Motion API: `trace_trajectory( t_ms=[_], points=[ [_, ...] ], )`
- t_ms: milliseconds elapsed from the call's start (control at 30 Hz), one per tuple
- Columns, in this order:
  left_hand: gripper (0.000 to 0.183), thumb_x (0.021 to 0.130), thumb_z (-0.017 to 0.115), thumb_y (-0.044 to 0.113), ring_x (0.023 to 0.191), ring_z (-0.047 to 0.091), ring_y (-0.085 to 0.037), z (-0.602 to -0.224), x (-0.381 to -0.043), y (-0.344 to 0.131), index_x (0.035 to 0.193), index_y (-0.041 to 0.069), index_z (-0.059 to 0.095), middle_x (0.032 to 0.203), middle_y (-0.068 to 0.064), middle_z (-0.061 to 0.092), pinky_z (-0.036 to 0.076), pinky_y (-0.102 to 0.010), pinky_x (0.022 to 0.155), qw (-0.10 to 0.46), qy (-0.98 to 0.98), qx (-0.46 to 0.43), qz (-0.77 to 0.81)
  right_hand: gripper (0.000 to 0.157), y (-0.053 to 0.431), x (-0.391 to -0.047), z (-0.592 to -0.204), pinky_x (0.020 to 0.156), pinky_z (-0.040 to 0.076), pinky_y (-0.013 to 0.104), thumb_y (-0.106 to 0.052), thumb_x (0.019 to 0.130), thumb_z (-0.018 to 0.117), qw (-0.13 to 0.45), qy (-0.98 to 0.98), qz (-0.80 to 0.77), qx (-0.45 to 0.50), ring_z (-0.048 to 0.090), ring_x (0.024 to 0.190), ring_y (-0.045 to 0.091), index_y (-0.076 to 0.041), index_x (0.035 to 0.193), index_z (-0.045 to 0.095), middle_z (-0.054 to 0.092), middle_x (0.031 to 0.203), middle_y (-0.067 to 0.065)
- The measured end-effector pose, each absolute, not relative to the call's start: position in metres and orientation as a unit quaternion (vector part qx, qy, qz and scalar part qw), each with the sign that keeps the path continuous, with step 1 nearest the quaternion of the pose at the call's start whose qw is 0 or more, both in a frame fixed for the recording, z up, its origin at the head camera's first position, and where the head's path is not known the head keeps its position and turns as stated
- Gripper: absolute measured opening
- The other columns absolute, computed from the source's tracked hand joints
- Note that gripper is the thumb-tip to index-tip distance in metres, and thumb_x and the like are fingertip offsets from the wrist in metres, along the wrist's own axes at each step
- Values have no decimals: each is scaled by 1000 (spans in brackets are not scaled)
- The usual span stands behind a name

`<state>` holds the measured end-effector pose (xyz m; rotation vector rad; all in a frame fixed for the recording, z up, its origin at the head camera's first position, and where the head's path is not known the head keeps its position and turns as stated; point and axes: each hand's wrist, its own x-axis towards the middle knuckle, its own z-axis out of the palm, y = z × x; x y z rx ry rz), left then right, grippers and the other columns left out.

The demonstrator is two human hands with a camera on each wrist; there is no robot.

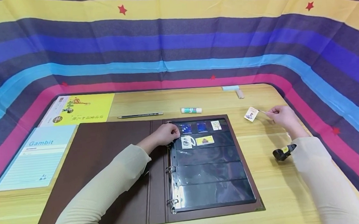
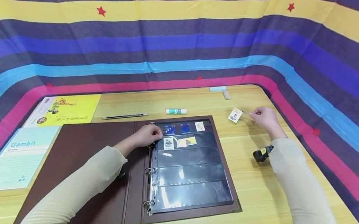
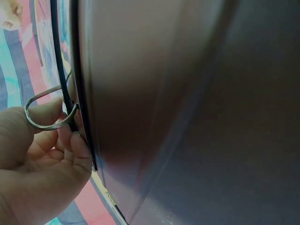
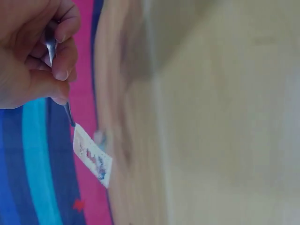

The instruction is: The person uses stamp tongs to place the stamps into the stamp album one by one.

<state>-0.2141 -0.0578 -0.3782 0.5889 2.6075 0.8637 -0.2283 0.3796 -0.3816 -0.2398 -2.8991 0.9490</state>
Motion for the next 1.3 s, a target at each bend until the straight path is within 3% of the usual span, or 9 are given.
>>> trace_trajectory(
  t_ms=[167, 367, 533, 867, 1300],
  points=[
    [11, 81, 47, 8, 59, 45, -13, -379, -214, -57, 73, 8, 55, 70, -1, 50, 37, -26, 62, 166, 915, 206, 305, 40, 387, -263, -419, 40, 35, 33, -55, 72, 46, 86, -950, 297, -33, 48, 56, 16, -17, 81, 53, 51, 72, 4],
    [10, 81, 48, 8, 62, 45, -13, -379, -214, -57, 74, 8, 56, 72, 0, 51, 38, -26, 65, 158, 916, 214, 301, 26, 292, -215, -351, 43, 36, 30, -27, 81, 52, 33, -943, 330, 38, 48, 55, 19, -1, 81, 53, 52, 76, 15],
    [10, 81, 48, 8, 63, 46, -13, -378, -213, -57, 75, 8, 56, 74, 0, 51, 38, -26, 66, 159, 915, 215, 304, 20, 263, -209, -352, 47, 35, 26, -24, 79, 55, 42, -941, 317, 109, 44, 55, 15, -4, 74, 54, 51, 69, 7],
    [10, 82, 48, 9, 62, 45, -14, -379, -214, -58, 75, 8, 55, 73, -1, 51, 38, -26, 65, 164, 914, 208, 307, 7, 255, -220, -368, 55, 33, 30, -13, 78, 56, 46, -955, 269, 113, 42, 57, 18, -7, 73, 54, 52, 70, 5],
    [10, 81, 49, 8, 60, 44, -13, -380, -214, -59, 71, 8, 54, 68, 0, 49, 36, -26, 62, 152, 915, 221, 301, 7, 250, -224, -367, 56, 34, 30, -9, 77, 57, 23, -955, 254, 153, 44, 59, 17, -6, 70, 54, 52, 67, 4]
  ],
)
